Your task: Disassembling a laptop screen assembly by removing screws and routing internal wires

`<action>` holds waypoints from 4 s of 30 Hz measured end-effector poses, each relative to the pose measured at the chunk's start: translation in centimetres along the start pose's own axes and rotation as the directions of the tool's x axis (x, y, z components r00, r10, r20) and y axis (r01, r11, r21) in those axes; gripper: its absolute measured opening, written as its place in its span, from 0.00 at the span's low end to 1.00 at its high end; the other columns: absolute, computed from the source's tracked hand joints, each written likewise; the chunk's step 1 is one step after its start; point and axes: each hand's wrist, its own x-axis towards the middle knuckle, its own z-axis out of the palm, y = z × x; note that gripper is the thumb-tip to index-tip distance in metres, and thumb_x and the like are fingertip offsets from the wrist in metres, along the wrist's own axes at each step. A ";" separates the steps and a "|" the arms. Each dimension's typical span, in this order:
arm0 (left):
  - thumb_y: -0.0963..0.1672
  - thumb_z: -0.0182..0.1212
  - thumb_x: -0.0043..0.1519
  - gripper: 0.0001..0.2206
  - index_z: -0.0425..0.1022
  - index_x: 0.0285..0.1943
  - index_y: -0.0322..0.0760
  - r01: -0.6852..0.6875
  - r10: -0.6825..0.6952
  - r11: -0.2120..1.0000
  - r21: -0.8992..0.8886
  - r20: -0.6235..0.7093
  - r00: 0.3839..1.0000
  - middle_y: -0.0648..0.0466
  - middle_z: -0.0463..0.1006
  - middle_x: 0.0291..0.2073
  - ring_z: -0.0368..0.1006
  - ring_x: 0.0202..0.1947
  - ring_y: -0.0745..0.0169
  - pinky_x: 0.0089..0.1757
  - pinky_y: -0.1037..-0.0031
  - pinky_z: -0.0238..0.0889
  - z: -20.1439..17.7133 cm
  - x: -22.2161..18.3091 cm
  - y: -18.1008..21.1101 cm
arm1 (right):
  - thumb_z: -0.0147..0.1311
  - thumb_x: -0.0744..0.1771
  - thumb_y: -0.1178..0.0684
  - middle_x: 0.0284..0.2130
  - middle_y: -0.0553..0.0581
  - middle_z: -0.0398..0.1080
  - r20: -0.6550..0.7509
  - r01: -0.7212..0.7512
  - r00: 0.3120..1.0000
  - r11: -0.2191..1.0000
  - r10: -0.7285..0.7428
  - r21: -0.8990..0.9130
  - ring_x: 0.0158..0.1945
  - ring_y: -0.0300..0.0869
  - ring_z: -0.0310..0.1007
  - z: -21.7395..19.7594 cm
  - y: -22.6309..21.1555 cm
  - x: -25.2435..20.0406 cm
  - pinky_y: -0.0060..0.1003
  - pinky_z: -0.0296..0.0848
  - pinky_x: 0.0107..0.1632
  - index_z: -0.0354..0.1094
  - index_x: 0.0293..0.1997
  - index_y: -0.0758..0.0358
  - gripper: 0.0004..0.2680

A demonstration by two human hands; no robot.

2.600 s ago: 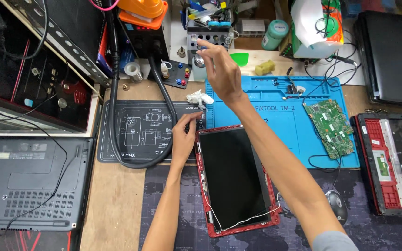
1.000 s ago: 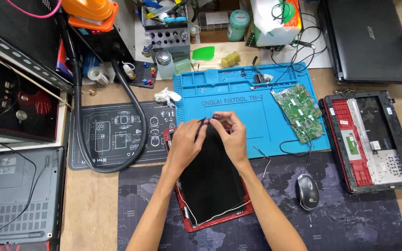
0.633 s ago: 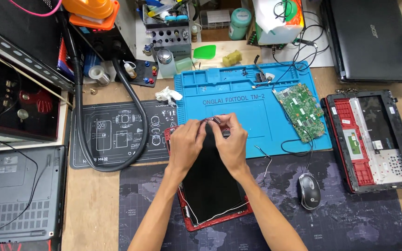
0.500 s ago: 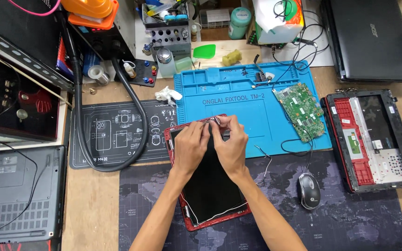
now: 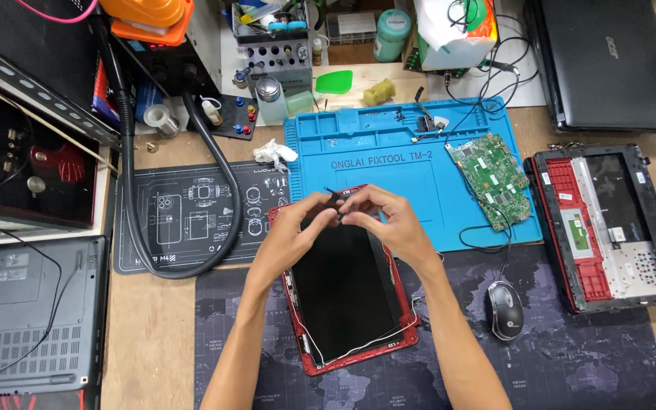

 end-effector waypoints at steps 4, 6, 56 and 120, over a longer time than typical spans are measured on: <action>0.40 0.58 0.64 0.16 0.70 0.61 0.40 0.065 -0.050 0.984 -0.166 0.098 0.994 0.48 0.82 0.44 0.79 0.45 0.58 0.53 0.59 0.67 -0.1 -0.4 -0.1 | 0.63 0.65 0.58 0.34 0.57 0.74 -0.041 0.068 0.997 0.994 -0.072 -0.090 0.39 0.39 0.75 0.3 -0.9 0.0 0.36 0.76 0.47 0.76 0.45 0.63 0.06; 0.41 0.64 0.61 0.18 0.70 0.60 0.37 0.056 -0.048 0.994 -0.090 0.093 0.995 0.46 0.83 0.43 0.81 0.46 0.51 0.53 0.59 0.67 -0.3 -0.4 0.3 | 0.63 0.66 0.56 0.35 0.54 0.74 -0.075 0.098 0.991 0.978 -0.114 -0.184 0.39 0.39 0.77 0.5 -1.6 0.0 0.35 0.76 0.46 0.76 0.49 0.60 0.08; 0.43 0.57 0.67 0.10 0.78 0.56 0.41 -0.056 0.065 0.994 0.097 -0.088 0.994 0.51 0.86 0.40 0.81 0.47 0.50 0.59 0.55 0.65 1.1 -0.3 1.5 | 0.59 0.67 0.62 0.38 0.52 0.75 -0.085 0.174 0.962 0.826 -0.259 -0.537 0.41 0.45 0.79 1.8 0.2 -0.8 0.37 0.79 0.46 0.76 0.39 0.59 0.03; 0.44 0.55 0.70 0.10 0.76 0.54 0.36 0.058 0.189 0.789 0.611 -0.332 0.924 0.47 0.73 0.48 0.68 0.52 0.50 0.53 0.59 0.59 1.1 -1.9 -9.7 | 0.61 0.68 0.58 0.43 0.58 0.77 -0.240 -0.140 0.970 0.719 -0.038 -0.680 0.45 0.45 0.75 -21.3 9.0 12.1 0.41 0.72 0.47 0.75 0.44 0.63 0.04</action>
